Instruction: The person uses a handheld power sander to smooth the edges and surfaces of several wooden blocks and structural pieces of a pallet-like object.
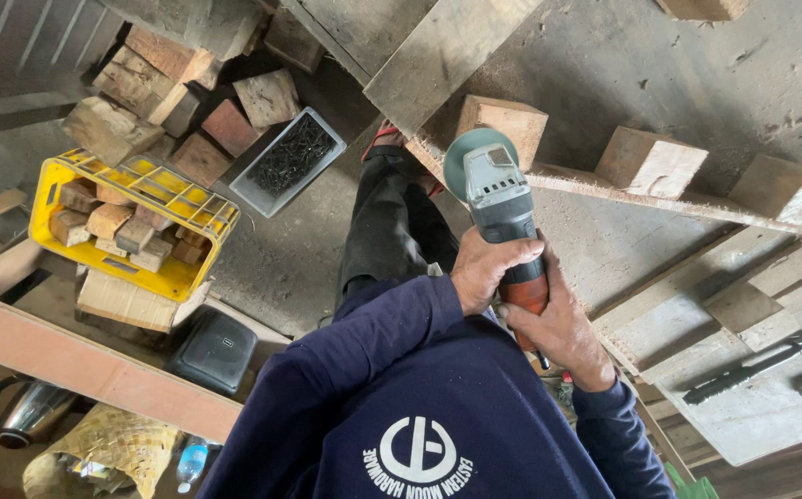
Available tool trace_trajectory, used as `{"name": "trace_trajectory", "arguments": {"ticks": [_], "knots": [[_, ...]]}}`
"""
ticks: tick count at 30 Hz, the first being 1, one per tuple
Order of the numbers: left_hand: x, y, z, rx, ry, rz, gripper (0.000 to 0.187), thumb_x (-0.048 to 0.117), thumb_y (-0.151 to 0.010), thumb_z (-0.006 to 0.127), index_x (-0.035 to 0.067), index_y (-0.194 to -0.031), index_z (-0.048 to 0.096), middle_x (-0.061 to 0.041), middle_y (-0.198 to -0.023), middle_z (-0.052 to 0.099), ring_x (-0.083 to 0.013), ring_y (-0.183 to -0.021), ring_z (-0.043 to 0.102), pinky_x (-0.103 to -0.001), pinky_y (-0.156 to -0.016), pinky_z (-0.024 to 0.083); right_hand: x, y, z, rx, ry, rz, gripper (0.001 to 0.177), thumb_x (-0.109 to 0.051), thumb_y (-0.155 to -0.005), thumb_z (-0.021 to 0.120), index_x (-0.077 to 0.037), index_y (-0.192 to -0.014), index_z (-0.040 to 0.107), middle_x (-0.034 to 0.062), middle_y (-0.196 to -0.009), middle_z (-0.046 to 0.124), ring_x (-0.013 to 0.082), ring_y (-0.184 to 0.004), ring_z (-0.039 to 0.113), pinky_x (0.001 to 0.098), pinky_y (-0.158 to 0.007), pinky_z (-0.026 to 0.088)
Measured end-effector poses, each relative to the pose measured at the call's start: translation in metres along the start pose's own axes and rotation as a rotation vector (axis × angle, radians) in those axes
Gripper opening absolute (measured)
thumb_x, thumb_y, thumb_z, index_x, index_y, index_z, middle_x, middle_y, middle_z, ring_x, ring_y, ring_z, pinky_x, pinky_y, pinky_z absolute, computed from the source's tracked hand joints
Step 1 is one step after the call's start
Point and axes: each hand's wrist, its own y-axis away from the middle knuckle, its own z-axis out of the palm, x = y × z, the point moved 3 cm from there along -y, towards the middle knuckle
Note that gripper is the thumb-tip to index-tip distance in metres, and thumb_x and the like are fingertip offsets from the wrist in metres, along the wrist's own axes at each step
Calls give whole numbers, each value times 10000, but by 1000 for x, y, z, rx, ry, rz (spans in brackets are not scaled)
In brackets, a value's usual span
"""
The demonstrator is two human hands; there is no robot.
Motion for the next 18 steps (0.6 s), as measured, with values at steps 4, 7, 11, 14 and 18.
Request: {"name": "trace_trajectory", "arguments": {"ticks": [4,7,11,14,18], "knots": [[-2,11,5,-7,10,-24,265,144,-882,765,14,-1079,643,-82,-964,669,-170,-885,664,-367,-811,590,0,8,-1,-14,73,-27,1113,-247,-733,794,-63,-1622,149,209,-1295,604,270,-1115,679,415,-935,559],[-5,17,8,-12,29,-33,276,150,-881,766,19,-1088,640,-80,-976,668,-170,-893,661,-365,-812,585,3,14,1,-21,17,-34,1129,-250,-732,785,-52,-1619,115,220,-1341,579,282,-1171,656,419,-966,544],[-3,8,7,-40,25,-19,278,149,-871,760,16,-1082,638,-82,-966,670,-184,-883,672,-372,-812,597,-1,7,0,-10,-25,-58,1121,-252,-737,790,-43,-1608,116,222,-1339,582,293,-1186,654,421,-979,542],[2,-12,2,-46,19,6,267,129,-882,765,-8,-1077,647,-99,-968,674,-196,-874,665,-372,-817,587,2,-5,-6,59,117,155,1055,-241,-720,758,-96,-1615,217,212,-1170,699,305,-1046,729,412,-924,589],[1,1,7,-34,49,5,261,124,-861,758,9,-1069,650,-98,-977,679,-187,-890,677,-365,-841,592,-2,2,-7,35,150,-31,1102,-234,-715,778,-55,-1615,168,202,-1170,670,288,-1034,706,414,-897,562]]}}
